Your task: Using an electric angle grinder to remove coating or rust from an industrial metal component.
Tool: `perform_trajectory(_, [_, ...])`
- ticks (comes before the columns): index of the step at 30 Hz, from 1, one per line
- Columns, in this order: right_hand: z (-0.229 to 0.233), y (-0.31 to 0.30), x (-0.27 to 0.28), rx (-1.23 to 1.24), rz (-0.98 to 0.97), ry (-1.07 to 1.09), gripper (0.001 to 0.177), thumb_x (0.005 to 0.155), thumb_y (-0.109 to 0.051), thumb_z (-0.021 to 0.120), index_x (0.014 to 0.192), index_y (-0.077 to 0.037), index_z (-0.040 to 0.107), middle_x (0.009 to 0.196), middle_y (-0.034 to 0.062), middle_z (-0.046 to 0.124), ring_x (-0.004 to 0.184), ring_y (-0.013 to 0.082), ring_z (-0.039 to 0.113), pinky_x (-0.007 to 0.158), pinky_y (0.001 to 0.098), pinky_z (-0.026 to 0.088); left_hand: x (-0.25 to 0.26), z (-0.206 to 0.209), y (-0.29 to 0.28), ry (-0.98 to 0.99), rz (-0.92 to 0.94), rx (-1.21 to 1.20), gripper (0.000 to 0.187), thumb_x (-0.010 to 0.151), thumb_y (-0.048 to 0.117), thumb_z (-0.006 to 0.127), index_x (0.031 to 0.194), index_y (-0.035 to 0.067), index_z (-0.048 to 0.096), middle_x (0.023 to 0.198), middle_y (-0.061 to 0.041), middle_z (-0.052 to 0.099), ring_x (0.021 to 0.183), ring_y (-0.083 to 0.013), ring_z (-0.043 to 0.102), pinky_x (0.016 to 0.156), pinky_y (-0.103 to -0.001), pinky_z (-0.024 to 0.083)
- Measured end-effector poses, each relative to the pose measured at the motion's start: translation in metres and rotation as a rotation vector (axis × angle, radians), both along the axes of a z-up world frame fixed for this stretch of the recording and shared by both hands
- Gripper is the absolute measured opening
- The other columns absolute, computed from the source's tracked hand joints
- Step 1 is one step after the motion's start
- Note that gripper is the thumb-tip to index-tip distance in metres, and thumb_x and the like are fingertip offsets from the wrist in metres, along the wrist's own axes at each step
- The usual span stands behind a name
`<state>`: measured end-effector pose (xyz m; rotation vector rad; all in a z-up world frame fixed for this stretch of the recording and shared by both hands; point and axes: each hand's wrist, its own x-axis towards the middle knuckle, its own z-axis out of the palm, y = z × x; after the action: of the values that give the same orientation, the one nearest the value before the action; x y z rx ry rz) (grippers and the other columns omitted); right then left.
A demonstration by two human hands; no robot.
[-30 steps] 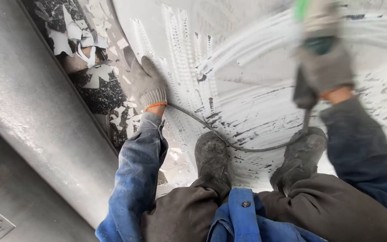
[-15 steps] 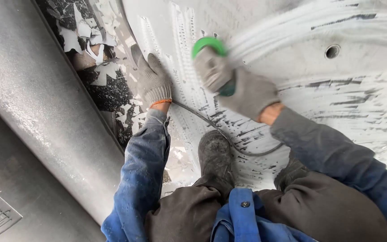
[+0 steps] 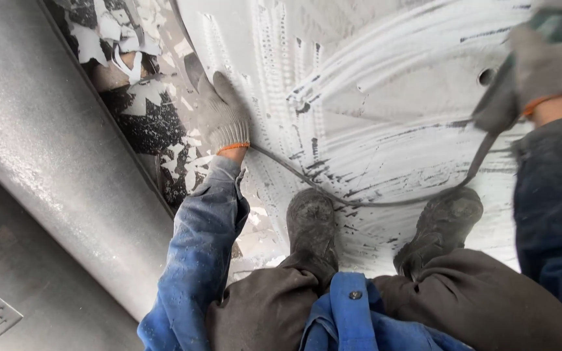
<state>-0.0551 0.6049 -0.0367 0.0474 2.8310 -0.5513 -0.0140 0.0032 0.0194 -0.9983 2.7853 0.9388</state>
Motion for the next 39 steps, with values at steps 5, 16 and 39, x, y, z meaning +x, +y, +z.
perform_trajectory(5, [0.133,-0.250,0.006,-0.012,-0.164,-0.311,0.072,0.099,-0.070,0.075,0.136,-0.010,0.059,0.098,0.0086,0.070,0.073,0.0230,0.068,0.059,0.0399,0.058,0.003,0.009,0.002,-0.129,0.056,0.053,0.056,0.109,0.050,0.035,0.121,0.004,0.066,0.085,-0.020,0.077,0.072,-0.0325,0.078,0.061,-0.043,0.060])
perform_trajectory(16, [0.131,-0.234,0.002,-0.212,-0.053,-0.344,0.061,0.098,-0.056,0.075,0.126,-0.004,0.059,0.098,0.0099,0.070,0.072,0.0224,0.069,0.063,0.0402,0.061,0.005,0.001,0.001,0.142,-0.057,0.023,0.053,0.116,0.044,0.037,0.131,-0.002,0.059,0.106,-0.027,0.074,0.086,-0.0402,0.076,0.074,-0.049,0.062])
perform_trajectory(39, [0.137,-0.256,0.011,-0.183,0.035,-0.462,0.066,0.093,-0.063,0.069,0.124,-0.005,0.060,0.090,0.0100,0.069,0.064,0.0225,0.067,0.055,0.0405,0.059,0.008,0.001,0.001,0.072,-0.039,0.015,0.054,0.114,0.045,0.037,0.124,0.000,0.065,0.102,-0.026,0.075,0.087,-0.0421,0.076,0.073,-0.051,0.061])
